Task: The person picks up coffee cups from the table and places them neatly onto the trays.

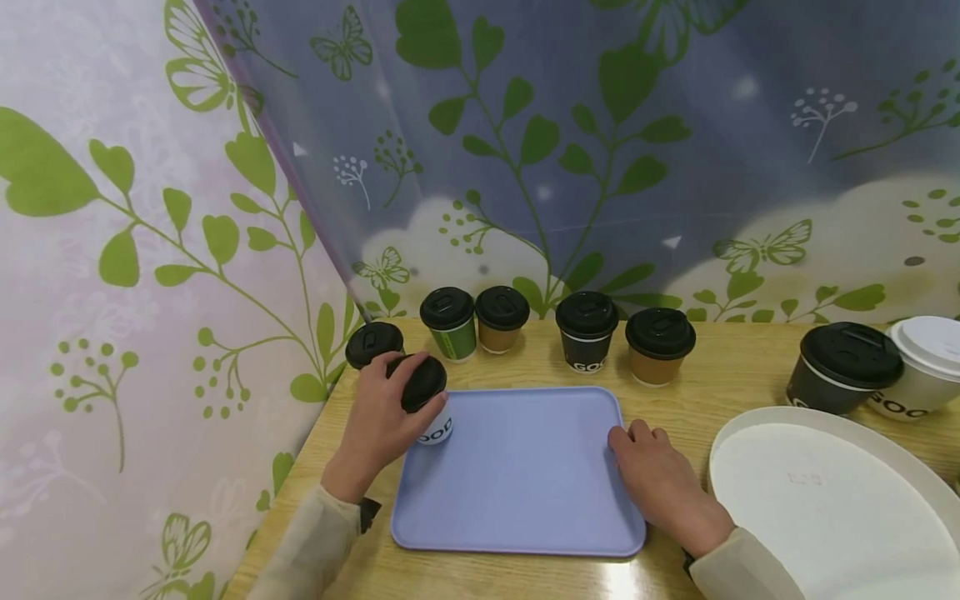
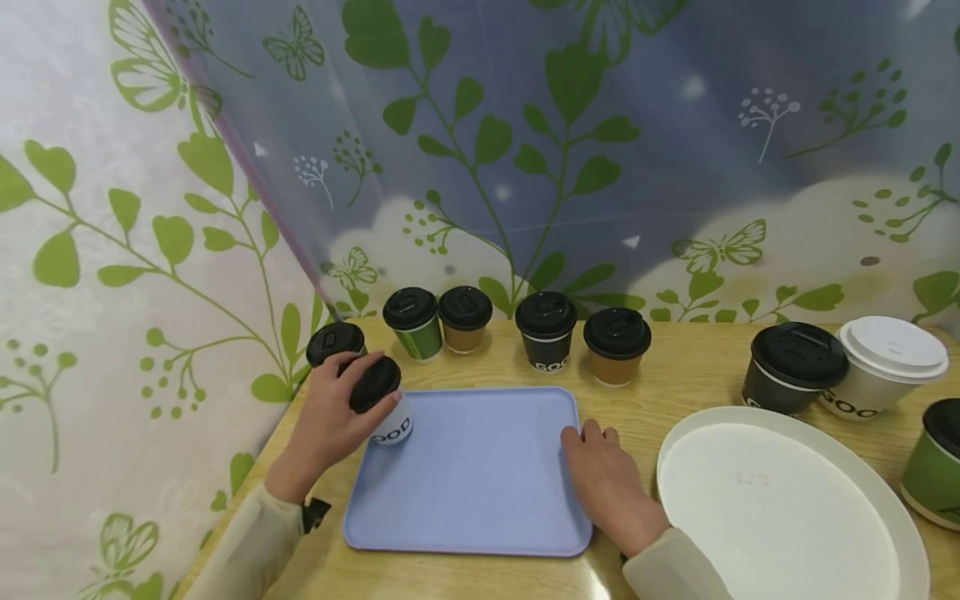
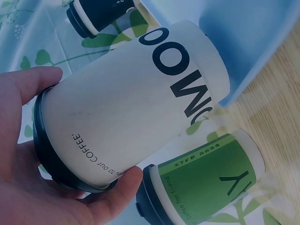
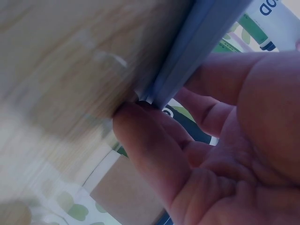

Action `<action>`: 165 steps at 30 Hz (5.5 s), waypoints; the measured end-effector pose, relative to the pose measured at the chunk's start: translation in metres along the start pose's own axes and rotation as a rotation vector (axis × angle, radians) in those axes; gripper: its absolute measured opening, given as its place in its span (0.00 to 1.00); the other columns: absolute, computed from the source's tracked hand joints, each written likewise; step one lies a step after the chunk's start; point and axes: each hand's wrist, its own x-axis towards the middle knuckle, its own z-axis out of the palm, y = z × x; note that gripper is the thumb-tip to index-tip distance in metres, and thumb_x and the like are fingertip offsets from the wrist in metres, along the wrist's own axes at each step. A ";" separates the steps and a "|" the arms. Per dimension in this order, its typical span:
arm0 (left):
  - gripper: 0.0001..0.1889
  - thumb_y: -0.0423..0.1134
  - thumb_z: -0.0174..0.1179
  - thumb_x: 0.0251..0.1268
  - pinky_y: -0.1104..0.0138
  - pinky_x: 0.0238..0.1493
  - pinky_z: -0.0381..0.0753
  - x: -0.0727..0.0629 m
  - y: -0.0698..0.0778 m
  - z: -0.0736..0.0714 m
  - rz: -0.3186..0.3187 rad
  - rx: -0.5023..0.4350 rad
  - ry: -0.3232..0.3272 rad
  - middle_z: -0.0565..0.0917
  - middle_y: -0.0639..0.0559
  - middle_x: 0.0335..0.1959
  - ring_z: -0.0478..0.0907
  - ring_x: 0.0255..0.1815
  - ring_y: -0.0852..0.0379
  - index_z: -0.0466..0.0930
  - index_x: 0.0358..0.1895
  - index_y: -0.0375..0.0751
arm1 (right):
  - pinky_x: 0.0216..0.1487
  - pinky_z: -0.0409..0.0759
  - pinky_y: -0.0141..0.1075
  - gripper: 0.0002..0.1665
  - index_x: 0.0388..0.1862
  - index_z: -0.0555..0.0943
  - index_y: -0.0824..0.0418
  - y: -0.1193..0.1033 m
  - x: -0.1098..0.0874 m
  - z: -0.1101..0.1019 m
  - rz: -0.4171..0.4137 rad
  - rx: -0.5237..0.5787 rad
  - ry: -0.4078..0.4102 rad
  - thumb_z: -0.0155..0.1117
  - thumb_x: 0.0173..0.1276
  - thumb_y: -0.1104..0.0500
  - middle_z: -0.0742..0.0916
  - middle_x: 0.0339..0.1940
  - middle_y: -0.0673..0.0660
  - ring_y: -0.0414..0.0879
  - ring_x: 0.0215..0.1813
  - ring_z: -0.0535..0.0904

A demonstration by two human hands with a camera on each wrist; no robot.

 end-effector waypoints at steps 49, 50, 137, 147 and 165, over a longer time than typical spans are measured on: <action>0.33 0.51 0.73 0.61 0.38 0.58 0.75 0.005 -0.003 0.012 -0.012 0.010 -0.028 0.72 0.28 0.64 0.71 0.64 0.29 0.79 0.68 0.43 | 0.35 0.80 0.49 0.13 0.55 0.79 0.64 0.001 0.000 0.002 0.007 -0.006 -0.005 0.64 0.75 0.64 0.80 0.46 0.65 0.56 0.40 0.75; 0.33 0.51 0.73 0.61 0.38 0.59 0.75 0.005 -0.003 0.012 -0.013 0.010 -0.029 0.72 0.28 0.64 0.70 0.64 0.29 0.79 0.68 0.43 | 0.36 0.80 0.49 0.13 0.55 0.79 0.64 0.001 0.000 0.002 0.007 -0.007 -0.006 0.64 0.75 0.64 0.80 0.46 0.65 0.56 0.40 0.75; 0.46 0.63 0.60 0.71 0.30 0.72 0.50 0.031 -0.082 -0.020 -0.415 -0.169 -0.071 0.40 0.32 0.84 0.40 0.83 0.28 0.50 0.85 0.51 | 0.35 0.79 0.47 0.13 0.56 0.79 0.65 0.003 -0.001 0.001 -0.001 -0.002 0.006 0.64 0.75 0.65 0.79 0.45 0.64 0.55 0.39 0.73; 0.44 0.61 0.61 0.71 0.32 0.73 0.50 0.031 -0.089 -0.009 -0.416 -0.204 -0.041 0.43 0.32 0.84 0.42 0.83 0.30 0.52 0.84 0.53 | 0.34 0.79 0.46 0.14 0.55 0.79 0.65 0.004 -0.001 0.003 -0.007 -0.012 0.019 0.65 0.74 0.65 0.79 0.45 0.64 0.54 0.38 0.73; 0.41 0.61 0.59 0.74 0.32 0.73 0.51 0.031 -0.096 0.000 -0.412 -0.235 -0.093 0.47 0.30 0.83 0.45 0.82 0.30 0.55 0.84 0.53 | 0.31 0.78 0.46 0.12 0.54 0.78 0.65 0.003 -0.001 0.003 -0.008 -0.007 0.024 0.65 0.74 0.65 0.79 0.45 0.64 0.55 0.38 0.73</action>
